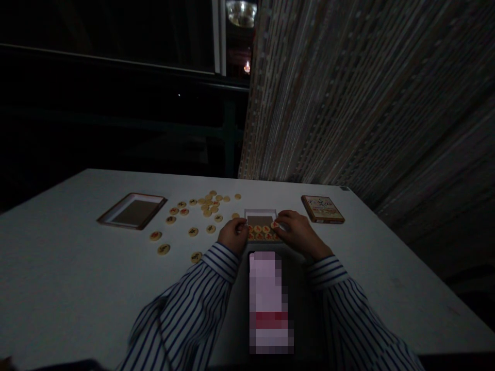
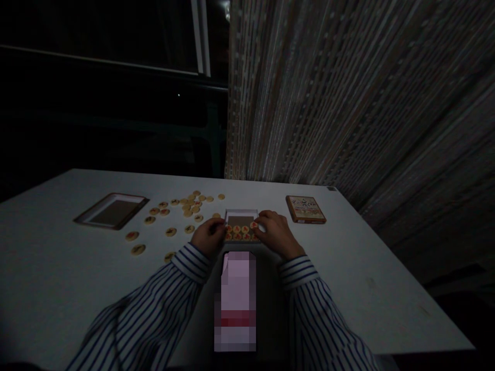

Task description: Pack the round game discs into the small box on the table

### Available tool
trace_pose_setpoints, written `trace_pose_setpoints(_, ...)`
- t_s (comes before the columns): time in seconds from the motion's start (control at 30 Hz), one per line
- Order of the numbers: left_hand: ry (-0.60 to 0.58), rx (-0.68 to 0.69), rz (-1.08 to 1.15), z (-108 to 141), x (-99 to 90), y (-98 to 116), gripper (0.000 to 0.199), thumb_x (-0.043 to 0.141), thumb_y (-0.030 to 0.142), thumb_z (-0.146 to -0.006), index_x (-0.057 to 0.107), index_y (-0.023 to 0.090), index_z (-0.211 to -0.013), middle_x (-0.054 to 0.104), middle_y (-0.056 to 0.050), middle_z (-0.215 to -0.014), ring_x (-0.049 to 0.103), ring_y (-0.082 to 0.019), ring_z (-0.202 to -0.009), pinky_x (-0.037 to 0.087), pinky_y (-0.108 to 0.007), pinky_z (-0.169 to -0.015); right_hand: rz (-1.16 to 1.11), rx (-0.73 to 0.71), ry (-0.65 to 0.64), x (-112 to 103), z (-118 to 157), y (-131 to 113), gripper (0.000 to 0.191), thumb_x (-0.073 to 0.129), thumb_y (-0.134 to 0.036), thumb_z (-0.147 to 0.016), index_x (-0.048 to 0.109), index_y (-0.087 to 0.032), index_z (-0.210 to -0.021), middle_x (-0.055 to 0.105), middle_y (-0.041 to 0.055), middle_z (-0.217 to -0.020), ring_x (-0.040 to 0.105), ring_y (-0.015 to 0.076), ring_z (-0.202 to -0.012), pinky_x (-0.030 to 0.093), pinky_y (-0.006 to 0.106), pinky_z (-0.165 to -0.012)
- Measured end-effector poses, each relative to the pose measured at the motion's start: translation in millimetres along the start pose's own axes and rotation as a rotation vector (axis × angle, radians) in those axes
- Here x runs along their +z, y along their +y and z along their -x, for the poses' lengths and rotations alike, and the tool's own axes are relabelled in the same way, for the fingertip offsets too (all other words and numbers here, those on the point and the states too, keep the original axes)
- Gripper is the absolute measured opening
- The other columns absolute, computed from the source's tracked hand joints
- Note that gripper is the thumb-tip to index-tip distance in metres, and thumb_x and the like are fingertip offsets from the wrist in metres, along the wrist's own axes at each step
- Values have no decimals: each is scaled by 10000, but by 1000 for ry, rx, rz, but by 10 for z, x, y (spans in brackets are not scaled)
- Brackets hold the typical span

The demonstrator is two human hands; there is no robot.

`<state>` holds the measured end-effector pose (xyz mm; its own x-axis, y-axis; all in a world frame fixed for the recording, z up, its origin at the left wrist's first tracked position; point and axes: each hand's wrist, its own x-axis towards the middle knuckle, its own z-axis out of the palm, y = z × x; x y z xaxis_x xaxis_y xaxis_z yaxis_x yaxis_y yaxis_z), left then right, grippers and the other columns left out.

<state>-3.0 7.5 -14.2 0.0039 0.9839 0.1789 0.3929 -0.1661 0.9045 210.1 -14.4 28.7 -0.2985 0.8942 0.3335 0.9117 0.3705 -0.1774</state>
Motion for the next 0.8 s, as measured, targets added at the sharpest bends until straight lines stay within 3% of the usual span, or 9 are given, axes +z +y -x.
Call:
trace_pose_setpoints(0.4,-22,34,-143,29,-42,92,259,543,223,-715,643,145,-940,666,-72,-848,619,-169,-768,493,-305,-734,35,12,-63,33,-14,6,302,496,-384,-825,652,-200,-1007,587,71,-1097,509,213,-1018,371,359,-885)
trace_pose_setpoints(0.8,-26,59,-155,13,-30,45,244,548,236,-720,642,159,-932,665,-65,-869,613,-161,-769,490,-304,-744,34,28,-61,27,-14,-9,276,504,-355,-821,658,-207,-996,584,82,-1106,507,213,-1030,366,367,-895)
